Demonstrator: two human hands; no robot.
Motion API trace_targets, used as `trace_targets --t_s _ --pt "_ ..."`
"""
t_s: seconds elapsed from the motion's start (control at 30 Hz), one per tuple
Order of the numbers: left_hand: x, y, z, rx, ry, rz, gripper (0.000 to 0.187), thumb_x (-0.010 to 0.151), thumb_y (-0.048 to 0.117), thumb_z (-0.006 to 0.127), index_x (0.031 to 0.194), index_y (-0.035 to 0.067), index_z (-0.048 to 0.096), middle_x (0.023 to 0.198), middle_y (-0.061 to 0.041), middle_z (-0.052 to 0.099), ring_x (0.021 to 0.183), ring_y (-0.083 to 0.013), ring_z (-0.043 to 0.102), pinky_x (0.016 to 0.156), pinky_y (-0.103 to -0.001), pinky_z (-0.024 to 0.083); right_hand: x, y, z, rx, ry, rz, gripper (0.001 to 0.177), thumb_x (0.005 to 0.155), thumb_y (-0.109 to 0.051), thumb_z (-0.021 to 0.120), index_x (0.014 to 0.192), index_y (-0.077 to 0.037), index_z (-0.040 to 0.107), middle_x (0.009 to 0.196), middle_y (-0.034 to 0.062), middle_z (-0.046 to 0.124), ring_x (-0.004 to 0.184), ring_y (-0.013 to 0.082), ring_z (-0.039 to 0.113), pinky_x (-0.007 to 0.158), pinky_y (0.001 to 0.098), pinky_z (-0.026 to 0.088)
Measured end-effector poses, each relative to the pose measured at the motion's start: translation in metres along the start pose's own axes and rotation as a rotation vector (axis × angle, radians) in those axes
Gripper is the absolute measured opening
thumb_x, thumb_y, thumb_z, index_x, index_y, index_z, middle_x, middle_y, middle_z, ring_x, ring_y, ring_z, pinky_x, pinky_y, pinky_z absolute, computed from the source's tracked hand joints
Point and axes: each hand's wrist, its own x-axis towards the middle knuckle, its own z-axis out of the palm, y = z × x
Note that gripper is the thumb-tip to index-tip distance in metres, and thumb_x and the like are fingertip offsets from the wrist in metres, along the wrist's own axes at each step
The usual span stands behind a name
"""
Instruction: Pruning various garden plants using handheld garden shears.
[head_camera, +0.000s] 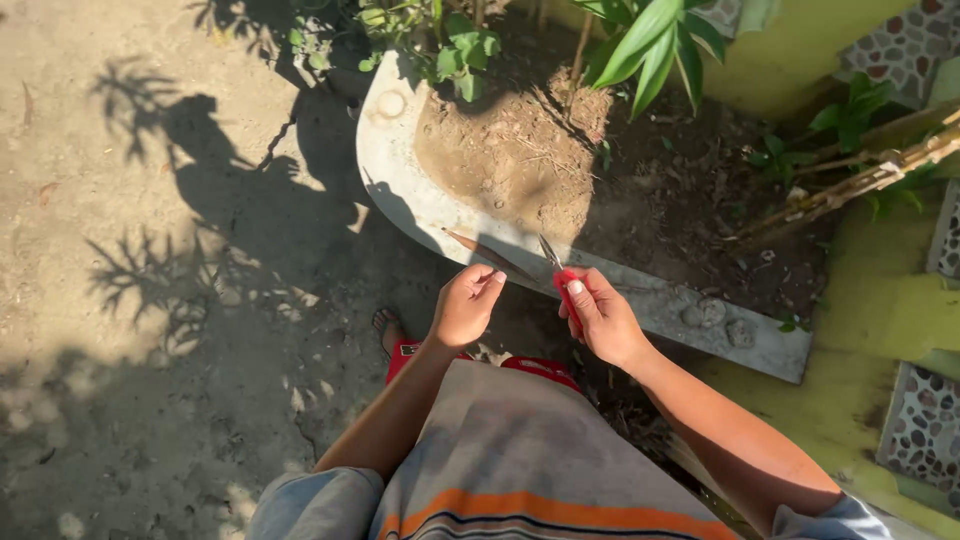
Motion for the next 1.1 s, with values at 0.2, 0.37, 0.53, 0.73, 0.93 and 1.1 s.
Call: trace_targets --t_s 0.2,0.37,0.53,0.73,0.93,1.1 --pt "-0.010 0.001 -0.154 0.059 0.225 -0.125 0.018 0.099 0.019 0.068 0.101 0.001 0.070 0.080 0.001 0.066 0.075 -0.0060 0.056 0.069 -0.025 0.048 0.105 -0.023 0.134 0.021 -0.081 -0.090 0.039 0.107 -0.039 0.044 0.130 -0.011 0.056 0.083 0.0059 0.064 0.056 0.0141 0.054 0.050 0.0293 0.044" --pt "0.014 0.009 -0.303 0.102 0.318 -0.147 0.014 0.099 0.017 0.065 0.105 0.005 0.071 0.088 0.000 0.070 0.080 -0.0081 0.063 0.075 -0.026 0.053 0.183 -0.026 0.272 0.222 -0.133 0.044 0.040 0.105 -0.038 0.048 0.135 -0.013 0.055 0.098 0.0076 0.067 0.074 0.0170 0.064 0.061 0.0299 0.050" --pt "0.063 0.039 -0.398 0.095 0.397 -0.137 0.015 0.098 0.015 0.064 0.109 0.006 0.070 0.090 0.000 0.070 0.082 -0.0083 0.064 0.076 -0.027 0.054 0.255 -0.043 0.343 0.275 -0.241 0.047 0.042 0.100 -0.027 0.058 0.140 -0.014 0.052 0.115 0.0080 0.066 0.099 0.0179 0.066 0.078 0.0330 0.057" --pt "0.146 0.056 -0.467 -0.176 0.404 -0.114 0.014 0.100 0.014 0.065 0.107 0.003 0.071 0.087 -0.001 0.067 0.079 -0.0089 0.059 0.073 -0.027 0.049 0.336 -0.107 0.398 0.076 -0.253 -0.010 0.049 0.095 -0.017 0.065 0.142 -0.014 0.052 0.108 0.0044 0.067 0.089 0.0111 0.065 0.074 0.0280 0.055" --pt "0.277 0.045 -0.562 -0.245 0.385 -0.054 0.017 0.101 0.018 0.065 0.102 0.001 0.070 0.086 0.000 0.067 0.078 -0.0069 0.059 0.071 -0.026 0.049 0.495 -0.157 0.448 -0.110 -0.194 -0.003 0.039 0.099 -0.022 0.060 0.137 -0.014 0.059 0.076 0.0029 0.065 0.054 0.0106 0.054 0.046 0.0265 0.043" --pt "0.369 0.073 -0.640 -0.212 0.454 -0.134 0.019 0.098 0.021 0.067 0.103 0.004 0.072 0.088 0.002 0.069 0.080 -0.0048 0.060 0.072 -0.025 0.050 0.617 -0.224 0.504 -0.175 -0.326 0.007 0.035 0.101 -0.024 0.060 0.134 -0.013 0.059 0.080 0.0025 0.063 0.060 0.0107 0.053 0.054 0.0264 0.045"
